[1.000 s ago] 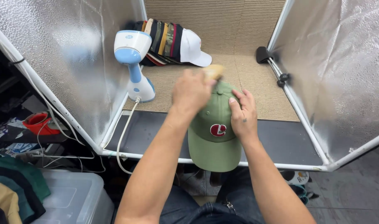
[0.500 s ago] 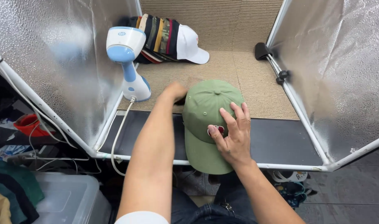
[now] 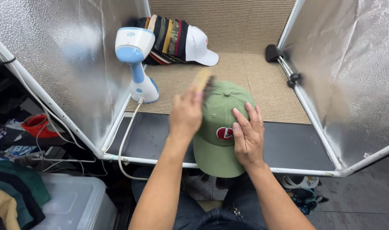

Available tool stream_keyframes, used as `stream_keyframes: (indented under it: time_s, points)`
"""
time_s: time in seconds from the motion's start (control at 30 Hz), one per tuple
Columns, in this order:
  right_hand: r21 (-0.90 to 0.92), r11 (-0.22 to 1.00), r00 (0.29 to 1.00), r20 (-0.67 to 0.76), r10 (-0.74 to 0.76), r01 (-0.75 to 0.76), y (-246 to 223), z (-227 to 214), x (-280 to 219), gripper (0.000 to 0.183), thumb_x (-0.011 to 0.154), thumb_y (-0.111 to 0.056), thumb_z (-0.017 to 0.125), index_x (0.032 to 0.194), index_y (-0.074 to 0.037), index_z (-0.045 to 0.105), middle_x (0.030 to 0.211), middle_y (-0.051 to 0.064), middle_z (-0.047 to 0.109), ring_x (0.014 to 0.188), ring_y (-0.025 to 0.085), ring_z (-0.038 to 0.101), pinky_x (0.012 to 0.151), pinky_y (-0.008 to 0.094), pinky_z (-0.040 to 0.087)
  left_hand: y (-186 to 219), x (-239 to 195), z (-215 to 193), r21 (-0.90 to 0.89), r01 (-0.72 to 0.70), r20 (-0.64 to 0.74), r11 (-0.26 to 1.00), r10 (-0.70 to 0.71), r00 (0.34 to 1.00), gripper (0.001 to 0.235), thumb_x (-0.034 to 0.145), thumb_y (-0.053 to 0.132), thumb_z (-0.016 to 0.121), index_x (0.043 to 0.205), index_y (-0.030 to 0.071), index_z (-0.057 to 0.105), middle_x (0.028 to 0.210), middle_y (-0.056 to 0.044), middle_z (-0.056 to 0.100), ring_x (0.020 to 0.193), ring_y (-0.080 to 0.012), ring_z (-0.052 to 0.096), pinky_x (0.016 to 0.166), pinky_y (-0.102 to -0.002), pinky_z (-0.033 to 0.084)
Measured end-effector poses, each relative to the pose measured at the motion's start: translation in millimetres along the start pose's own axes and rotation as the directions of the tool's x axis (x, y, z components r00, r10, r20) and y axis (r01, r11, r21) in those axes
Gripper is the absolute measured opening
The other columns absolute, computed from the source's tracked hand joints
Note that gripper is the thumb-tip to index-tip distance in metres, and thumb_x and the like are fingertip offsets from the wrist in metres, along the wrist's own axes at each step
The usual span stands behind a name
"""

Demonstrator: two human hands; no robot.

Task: The person steams a grey corduroy cap using a handheld steamer, then brushes it with a wooden brush. They then switch to a green cap, remove a tag, and brush it thoroughly with the same brush.

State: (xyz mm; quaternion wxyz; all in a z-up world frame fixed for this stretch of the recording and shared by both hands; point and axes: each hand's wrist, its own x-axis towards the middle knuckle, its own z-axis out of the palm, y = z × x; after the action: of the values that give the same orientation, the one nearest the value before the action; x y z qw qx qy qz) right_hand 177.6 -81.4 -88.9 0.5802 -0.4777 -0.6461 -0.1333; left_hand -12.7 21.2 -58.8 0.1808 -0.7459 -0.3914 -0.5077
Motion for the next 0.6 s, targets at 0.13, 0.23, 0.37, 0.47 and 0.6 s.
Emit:
stream_keyframes:
  time_s: [0.13, 0.23, 0.37, 0.47, 0.6]
  points:
    - [0.013, 1.000, 1.000, 0.010, 0.021, -0.021, 1, 0, -1, 0.038, 0.106, -0.031, 0.053, 0.139, -0.019, 0.067, 0.156, 0.012, 0.049, 0.150, 0.041, 0.033, 0.124, 0.052, 0.024, 4, -32, -30, -0.101, 0.724, 0.572, 0.682, -0.556, 0.603, 0.061, 0.108, 0.048, 0.030, 0.146, 0.006, 0.051, 0.116, -0.035, 0.064, 0.111, -0.0551, 0.064, 0.094, -0.061, 0.052]
    - [0.040, 0.999, 1.000, 0.017, -0.006, 0.005, 0, 3, -1, 0.038, 0.106, -0.027, 0.053, 0.141, -0.017, 0.065, 0.157, 0.013, 0.046, 0.150, 0.041, 0.032, 0.125, 0.053, 0.023, 7, -56, -35, -0.046, 0.791, 0.615, 0.610, -0.607, 0.504, 0.055, 0.106, 0.050, 0.034, 0.141, 0.013, 0.057, 0.112, -0.030, 0.064, 0.111, -0.0548, 0.064, 0.093, -0.059, 0.052]
    - [0.056, 0.998, 1.000, 0.005, 0.018, -0.018, 8, -5, 0, 0.036, 0.107, -0.023, 0.052, 0.139, -0.011, 0.064, 0.153, 0.017, 0.051, 0.147, 0.043, 0.037, 0.124, 0.054, 0.025, 82, -37, -59, -0.317, 0.332, -0.034, 0.888, -0.360, 0.932, 0.040, 0.100, 0.035, 0.062, 0.135, 0.015, 0.065, 0.096, -0.015, 0.060, 0.086, -0.0401, 0.065, 0.073, -0.045, 0.055]
    - [0.119, 0.991, 0.998, 0.020, 0.062, -0.064, 15, -3, -2, 0.034, 0.108, -0.021, 0.050, 0.137, -0.008, 0.063, 0.152, 0.019, 0.051, 0.145, 0.043, 0.040, 0.123, 0.054, 0.028, 90, -38, -40, -0.230, 0.047, -0.180, 0.972, -0.090, 0.980, 0.040, 0.096, 0.043, 0.065, 0.132, 0.025, 0.068, 0.097, -0.010, 0.056, 0.082, -0.0341, 0.061, 0.071, -0.041, 0.053]
    - [0.200, 0.964, 0.984, 0.017, 0.177, -0.177, -1, -8, 5, 0.036, 0.106, -0.019, 0.049, 0.138, -0.012, 0.065, 0.155, 0.017, 0.049, 0.145, 0.039, 0.043, 0.121, 0.051, 0.032, 43, -72, 3, -0.315, 0.225, -0.185, 0.922, -0.293, 0.938, 0.048, 0.105, 0.023, 0.054, 0.152, 0.013, 0.049, 0.104, -0.018, 0.056, 0.090, -0.0415, 0.064, 0.074, -0.045, 0.055]
